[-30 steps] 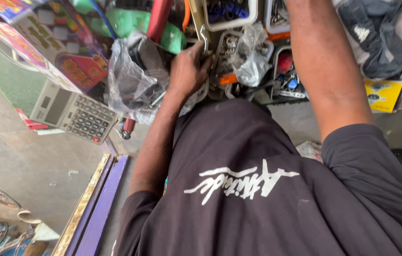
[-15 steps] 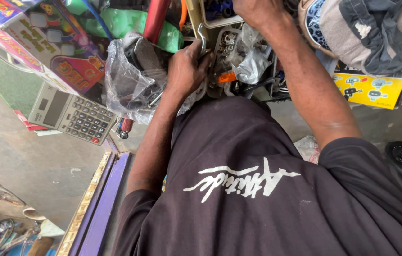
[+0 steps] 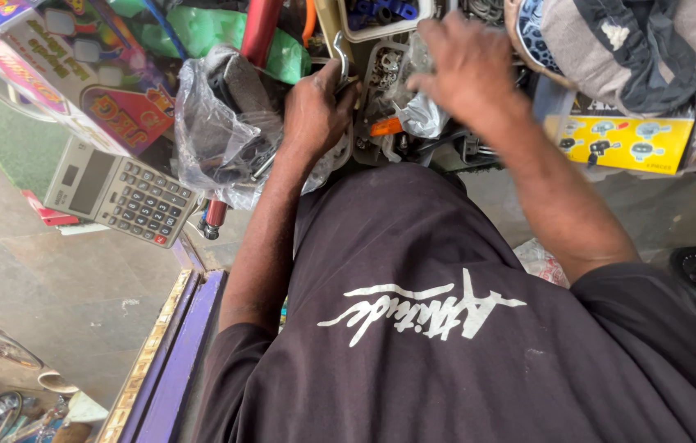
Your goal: The person sorts through various small bicycle parts and tools on a cluttered workbench. They pick up and examine items such as springs, cables, and plastic containers, moving them around to organize the workspace.
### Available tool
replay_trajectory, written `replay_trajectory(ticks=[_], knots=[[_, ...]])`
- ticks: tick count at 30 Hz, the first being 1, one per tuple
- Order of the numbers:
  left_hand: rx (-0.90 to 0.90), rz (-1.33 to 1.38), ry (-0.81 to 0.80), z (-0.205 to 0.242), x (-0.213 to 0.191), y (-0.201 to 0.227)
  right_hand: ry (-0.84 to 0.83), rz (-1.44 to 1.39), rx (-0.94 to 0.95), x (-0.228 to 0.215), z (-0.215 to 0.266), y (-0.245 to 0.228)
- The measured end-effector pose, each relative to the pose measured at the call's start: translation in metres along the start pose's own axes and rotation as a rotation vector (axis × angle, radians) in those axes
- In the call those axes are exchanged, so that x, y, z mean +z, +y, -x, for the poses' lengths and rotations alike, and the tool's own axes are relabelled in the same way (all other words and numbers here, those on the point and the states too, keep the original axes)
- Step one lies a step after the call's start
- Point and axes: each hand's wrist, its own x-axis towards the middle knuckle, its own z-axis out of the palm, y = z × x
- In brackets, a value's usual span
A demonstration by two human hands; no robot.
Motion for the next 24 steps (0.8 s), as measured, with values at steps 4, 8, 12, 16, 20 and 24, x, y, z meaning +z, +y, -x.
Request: replay_trajectory(ticks=[4, 8, 12, 16, 20, 24], knots=[[-0.072, -0.023, -0.038, -0.002, 0.005, 0.005, 0.331, -0.141, -0.017, 0.046, 0.025, -0.006], [0.081, 0.010, 0.043, 0.003, 0.001, 0.000, 0.460, -0.179, -0.005, 0.076, 0.009, 0.002], [-0.014, 0.000, -0.011, -0.001, 0.004, 0.002, 0.418, 0.154, -0.090, 0.072, 0.003, 0.014], [0.083, 0.063, 0.040, 0.000, 0.000, -0.002, 0.475, -0.013, -0.106, 0.052, 0.008, -0.002], [0.039, -0.041, 0.006, 0.000, 0.004, -0.006, 0.177, -0.176, -0.040, 0.033, 0.002, -0.009], [0.050, 0.019, 0.014, -0.003, 0.002, -0.010, 0.574, -0.164, -0.132, 0.029, -0.050, -0.008]])
